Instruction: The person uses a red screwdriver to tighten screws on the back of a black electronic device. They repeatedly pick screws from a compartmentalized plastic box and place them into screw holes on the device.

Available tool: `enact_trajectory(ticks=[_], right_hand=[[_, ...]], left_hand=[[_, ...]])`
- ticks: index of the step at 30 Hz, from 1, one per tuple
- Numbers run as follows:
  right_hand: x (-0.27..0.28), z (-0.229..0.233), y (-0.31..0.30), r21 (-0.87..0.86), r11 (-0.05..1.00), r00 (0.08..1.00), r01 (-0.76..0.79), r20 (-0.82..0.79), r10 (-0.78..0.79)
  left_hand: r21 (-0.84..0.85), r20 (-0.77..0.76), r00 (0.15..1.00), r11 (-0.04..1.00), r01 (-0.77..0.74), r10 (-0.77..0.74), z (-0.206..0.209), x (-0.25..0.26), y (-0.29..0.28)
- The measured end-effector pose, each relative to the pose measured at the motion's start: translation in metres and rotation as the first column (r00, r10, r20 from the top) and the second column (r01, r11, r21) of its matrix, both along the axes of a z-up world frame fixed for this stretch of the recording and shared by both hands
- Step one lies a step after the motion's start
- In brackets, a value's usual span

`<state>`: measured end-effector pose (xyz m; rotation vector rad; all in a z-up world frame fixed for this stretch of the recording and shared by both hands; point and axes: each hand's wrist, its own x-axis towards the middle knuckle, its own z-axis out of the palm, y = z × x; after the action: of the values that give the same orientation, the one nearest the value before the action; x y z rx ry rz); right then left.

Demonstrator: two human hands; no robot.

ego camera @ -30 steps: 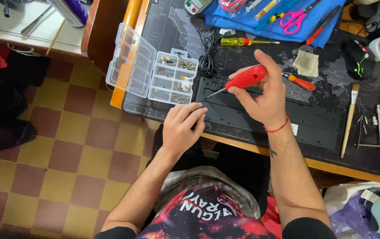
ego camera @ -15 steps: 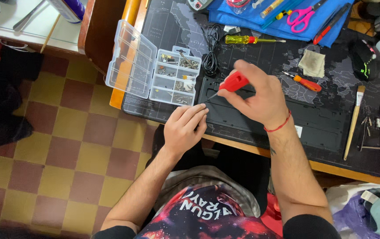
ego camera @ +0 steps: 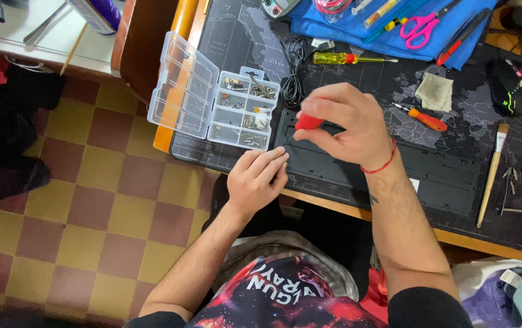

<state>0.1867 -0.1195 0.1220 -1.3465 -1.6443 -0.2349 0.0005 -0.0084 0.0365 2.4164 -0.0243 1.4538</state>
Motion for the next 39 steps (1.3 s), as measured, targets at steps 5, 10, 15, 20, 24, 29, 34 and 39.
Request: enact_trajectory(ticks=[5, 10, 15, 20, 24, 29, 34, 39], right_hand=[[-0.012, 0.016, 0.003, 0.054, 0.997, 0.997, -0.054, -0.050, 0.057], [-0.014, 0.006, 0.006, 0.078, 0.997, 0.997, -0.008, -0.080, 0.014], [-0.020, 0.007, 0.016, 0.208, 0.978, 0.998, 0.011, -0.061, 0.001], [-0.039, 0.017, 0.023, 0.164, 0.982, 0.968, -0.093, -0.217, 0.128], [-0.032, 0.014, 0.023, 0.185, 0.976, 0.965, -0.115, -0.214, 0.154], [-0.025, 0.008, 0.013, 0.241, 0.966, 0.947, -0.095, -0.277, 0.162], [-0.034, 0.023, 0.013, 0.236, 0.961, 0.891, -0.143, -0.392, 0.229], [-0.019, 0.015, 0.007, 0.298, 0.954, 0.960, -0.040, -0.255, 0.120]], left_hand=[[-0.014, 0.010, 1.000, 1.000, -0.007, 0.007, -0.004, 0.002, -0.001], [-0.028, 0.001, 1.000, 1.000, -0.005, 0.005, -0.007, 0.002, -0.002], [-0.065, -0.007, 1.000, 0.998, -0.023, 0.023, -0.008, 0.002, -0.003], [-0.063, -0.013, 1.000, 0.998, -0.021, 0.020, -0.010, 0.002, -0.004], [-0.068, -0.018, 0.999, 0.997, -0.029, 0.028, -0.012, 0.002, -0.005], [-0.065, -0.014, 1.000, 0.998, -0.024, 0.024, -0.011, 0.002, -0.004], [-0.047, -0.024, 1.000, 0.999, -0.006, 0.005, -0.009, 0.001, -0.003], [-0.070, -0.015, 0.999, 0.997, -0.034, 0.033, -0.017, 0.003, -0.005]])
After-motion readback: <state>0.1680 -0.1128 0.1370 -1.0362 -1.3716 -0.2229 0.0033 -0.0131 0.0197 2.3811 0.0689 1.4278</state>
